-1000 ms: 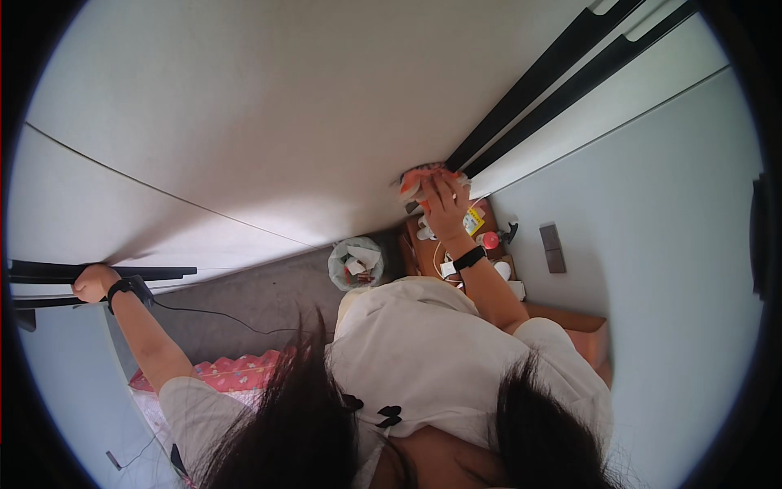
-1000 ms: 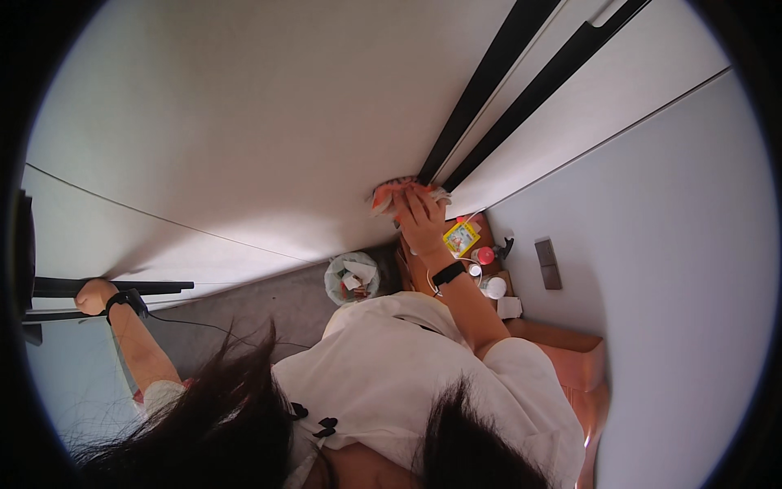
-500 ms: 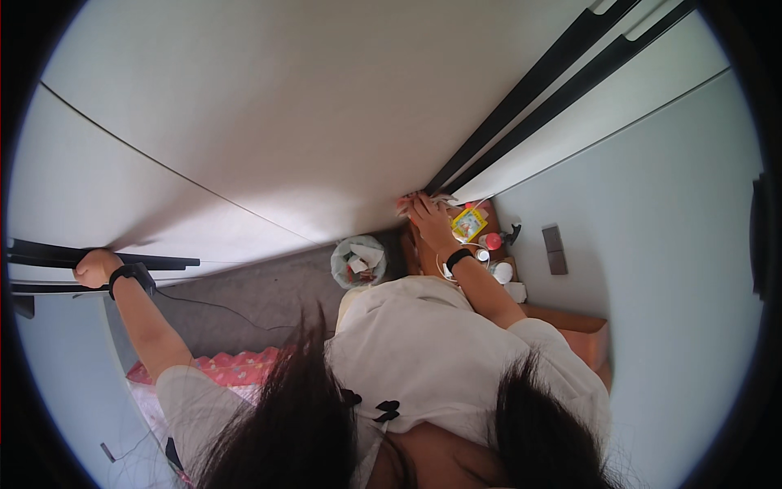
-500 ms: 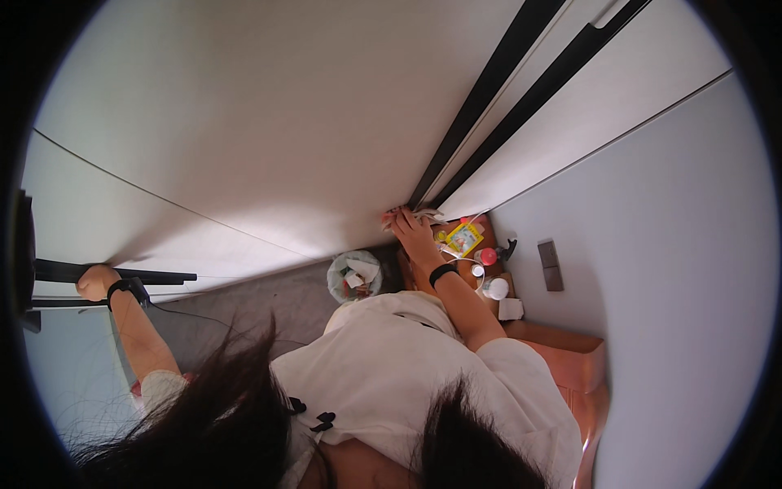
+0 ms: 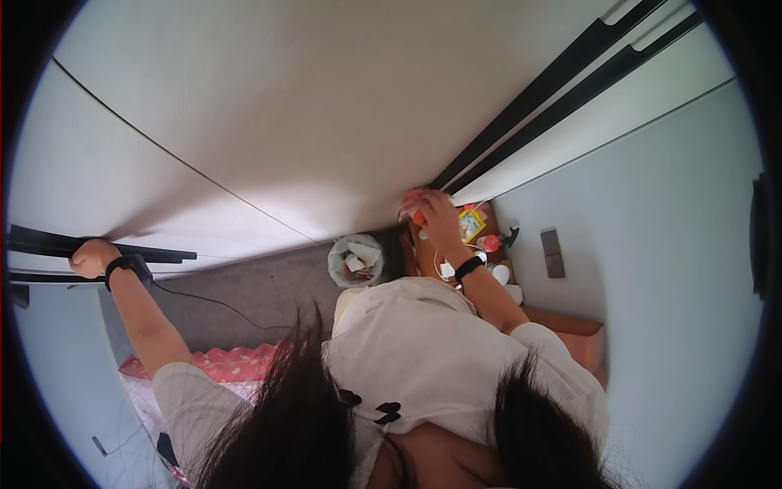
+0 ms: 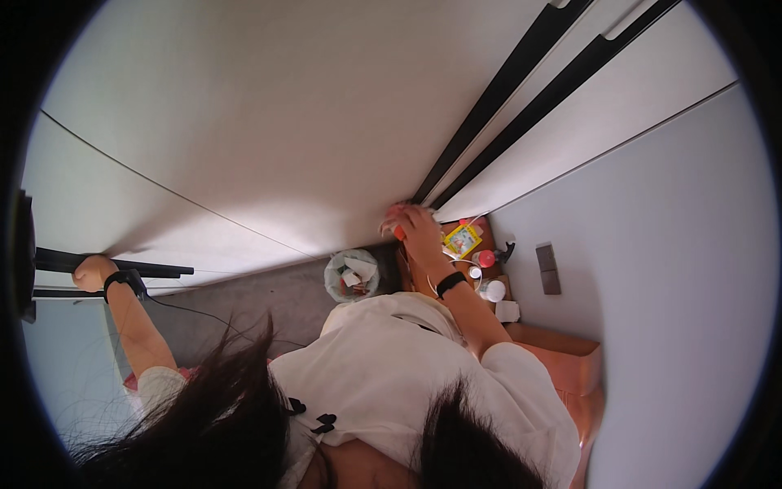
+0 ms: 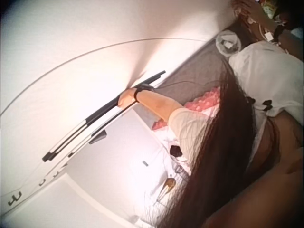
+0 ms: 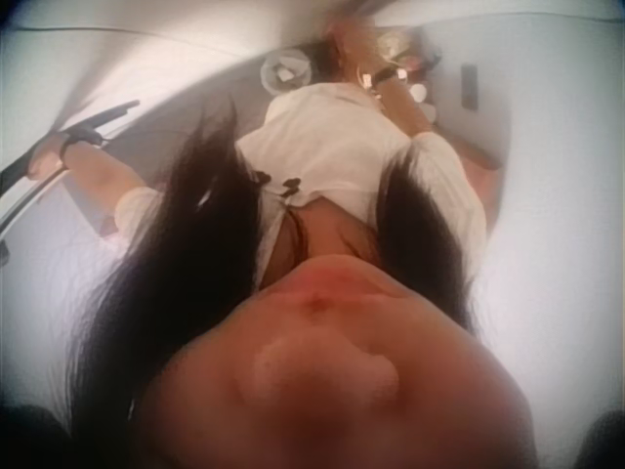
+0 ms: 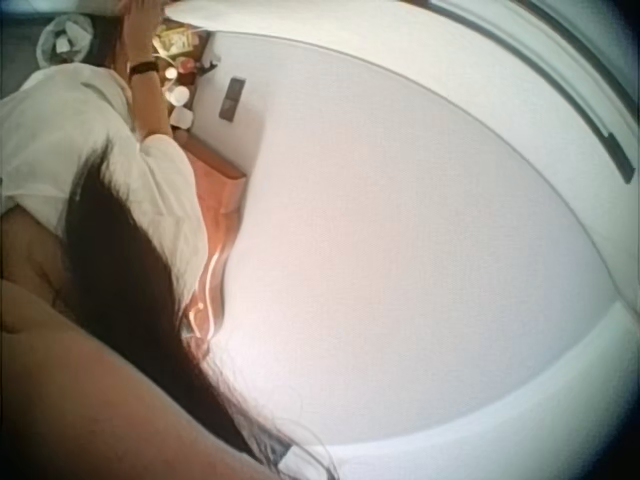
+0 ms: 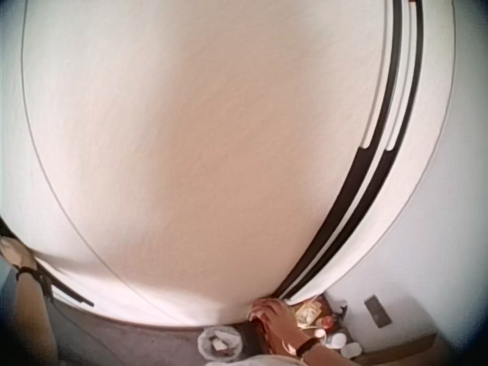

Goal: The person wipes the exterior surface of a white wardrobe cabinet using a cloth. They hold the cabinet handle with one hand and wipe the surface with the other, moving along the vertical seams and flat panels.

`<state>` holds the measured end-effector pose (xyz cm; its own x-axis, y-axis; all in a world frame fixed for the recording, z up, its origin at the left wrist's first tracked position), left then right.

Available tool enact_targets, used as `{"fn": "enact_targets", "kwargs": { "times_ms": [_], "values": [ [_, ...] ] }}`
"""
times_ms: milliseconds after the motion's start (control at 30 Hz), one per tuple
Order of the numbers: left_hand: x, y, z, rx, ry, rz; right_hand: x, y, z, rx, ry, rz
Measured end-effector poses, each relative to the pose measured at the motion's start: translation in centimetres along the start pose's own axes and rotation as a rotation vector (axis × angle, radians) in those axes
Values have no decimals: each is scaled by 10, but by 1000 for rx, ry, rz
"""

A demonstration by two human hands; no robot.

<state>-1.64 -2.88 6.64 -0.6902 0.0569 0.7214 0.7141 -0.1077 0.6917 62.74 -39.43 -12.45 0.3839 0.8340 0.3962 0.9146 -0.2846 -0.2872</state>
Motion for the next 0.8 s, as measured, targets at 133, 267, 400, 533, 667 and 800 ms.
{"fn": "enact_targets", "kwargs": {
  "times_ms": [133, 267, 400, 533, 667, 800],
  "values": [
    [5, -11, 5, -8, 6, -1, 37, -44, -144, 64, 462, -66],
    [5, -15, 9, 3, 10, -9, 54, -69, -263, 64, 912, -126],
    [-1, -12, 10, -14, 42, -18, 92, -93, -325, 57, 1143, -202],
    [2, -13, 10, 3, 39, -19, 118, -103, -326, -31, 1150, -170],
    [-1, -10, 13, -23, -29, -43, 118, -99, -317, -113, 1185, -51],
    [5, -15, 5, 9, 41, -13, 109, -92, -295, -121, 1106, -13]
  ]
}}
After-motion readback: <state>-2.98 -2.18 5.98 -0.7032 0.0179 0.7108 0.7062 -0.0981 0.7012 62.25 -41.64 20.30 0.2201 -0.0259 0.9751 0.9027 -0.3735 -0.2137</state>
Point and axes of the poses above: each hand's wrist, its own x-axis towards the middle knuckle, its own z-axis out of the palm, y = z × x, the point moved 10 cm from there along x, towards the middle knuckle, and after that the axes turned 13 degrees about z, right-handed, at the moved point
